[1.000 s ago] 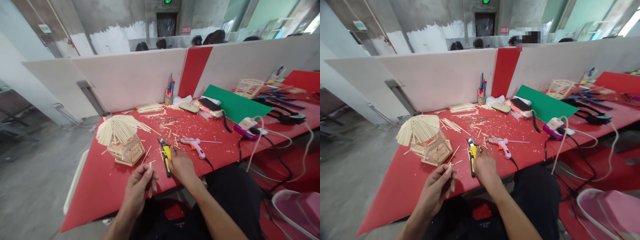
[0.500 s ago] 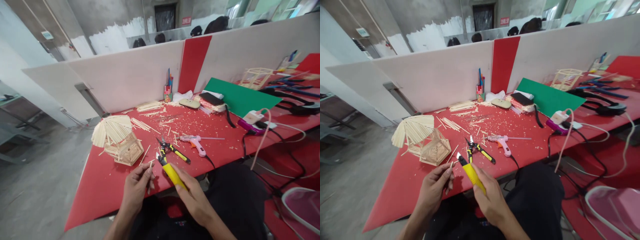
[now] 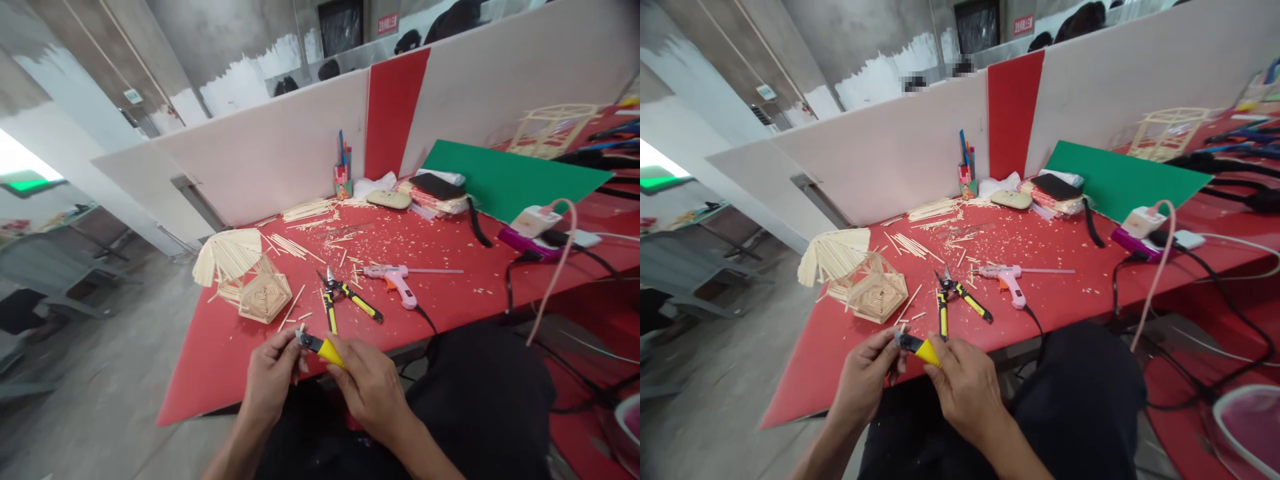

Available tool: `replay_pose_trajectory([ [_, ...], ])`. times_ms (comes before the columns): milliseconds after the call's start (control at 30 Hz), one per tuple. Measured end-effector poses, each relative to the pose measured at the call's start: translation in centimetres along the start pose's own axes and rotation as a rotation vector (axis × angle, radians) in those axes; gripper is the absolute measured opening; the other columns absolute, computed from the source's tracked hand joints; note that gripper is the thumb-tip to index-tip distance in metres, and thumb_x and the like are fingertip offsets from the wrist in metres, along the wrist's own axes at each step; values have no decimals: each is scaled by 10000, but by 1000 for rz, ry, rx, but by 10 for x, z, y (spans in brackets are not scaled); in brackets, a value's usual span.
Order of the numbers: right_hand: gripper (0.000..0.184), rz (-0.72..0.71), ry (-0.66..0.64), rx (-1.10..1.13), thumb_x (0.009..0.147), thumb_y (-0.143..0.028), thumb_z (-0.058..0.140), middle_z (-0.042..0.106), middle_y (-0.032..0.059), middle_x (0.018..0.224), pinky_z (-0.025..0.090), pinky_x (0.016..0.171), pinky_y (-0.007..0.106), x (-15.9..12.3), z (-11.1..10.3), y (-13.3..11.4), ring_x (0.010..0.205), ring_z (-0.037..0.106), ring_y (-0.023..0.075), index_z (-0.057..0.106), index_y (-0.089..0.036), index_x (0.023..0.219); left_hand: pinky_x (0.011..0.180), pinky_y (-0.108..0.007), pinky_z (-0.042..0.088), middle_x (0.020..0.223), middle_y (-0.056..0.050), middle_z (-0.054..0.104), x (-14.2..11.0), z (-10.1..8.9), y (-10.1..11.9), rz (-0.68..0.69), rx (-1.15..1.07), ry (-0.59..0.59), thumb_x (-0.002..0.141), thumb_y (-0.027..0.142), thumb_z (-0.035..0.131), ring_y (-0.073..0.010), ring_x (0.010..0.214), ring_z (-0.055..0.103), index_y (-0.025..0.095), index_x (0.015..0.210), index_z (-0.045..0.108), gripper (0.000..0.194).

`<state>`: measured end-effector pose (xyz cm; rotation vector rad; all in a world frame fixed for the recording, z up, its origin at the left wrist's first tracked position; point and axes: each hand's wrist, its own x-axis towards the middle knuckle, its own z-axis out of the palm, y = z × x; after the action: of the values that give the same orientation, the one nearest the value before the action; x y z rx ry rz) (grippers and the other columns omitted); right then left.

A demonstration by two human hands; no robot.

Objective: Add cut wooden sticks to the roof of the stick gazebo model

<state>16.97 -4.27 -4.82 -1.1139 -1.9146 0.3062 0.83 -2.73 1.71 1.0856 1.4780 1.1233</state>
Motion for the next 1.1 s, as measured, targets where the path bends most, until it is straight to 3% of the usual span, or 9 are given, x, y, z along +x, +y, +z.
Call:
replay_pose_trajectory([
  [533,427,23,54,189,927,-247,482,617,57,830,461,654,282,-9,-8,-1,740,574,172,460,-182,1349,336,-141,296,551,17,581,-15,1,1,15,-3,-38,687,471,724,-63,394,474,145,802,680,348],
  [1100,416,-29,94,140,925,-247,490,623,53,827,445,650,271,-10,-11,-8,740,576,166,477,-186,1337,352,-151,246,473,20,543,-21,-5,-3,36,46,-72,735,459,680,-50,360,391,137,704,638,327],
])
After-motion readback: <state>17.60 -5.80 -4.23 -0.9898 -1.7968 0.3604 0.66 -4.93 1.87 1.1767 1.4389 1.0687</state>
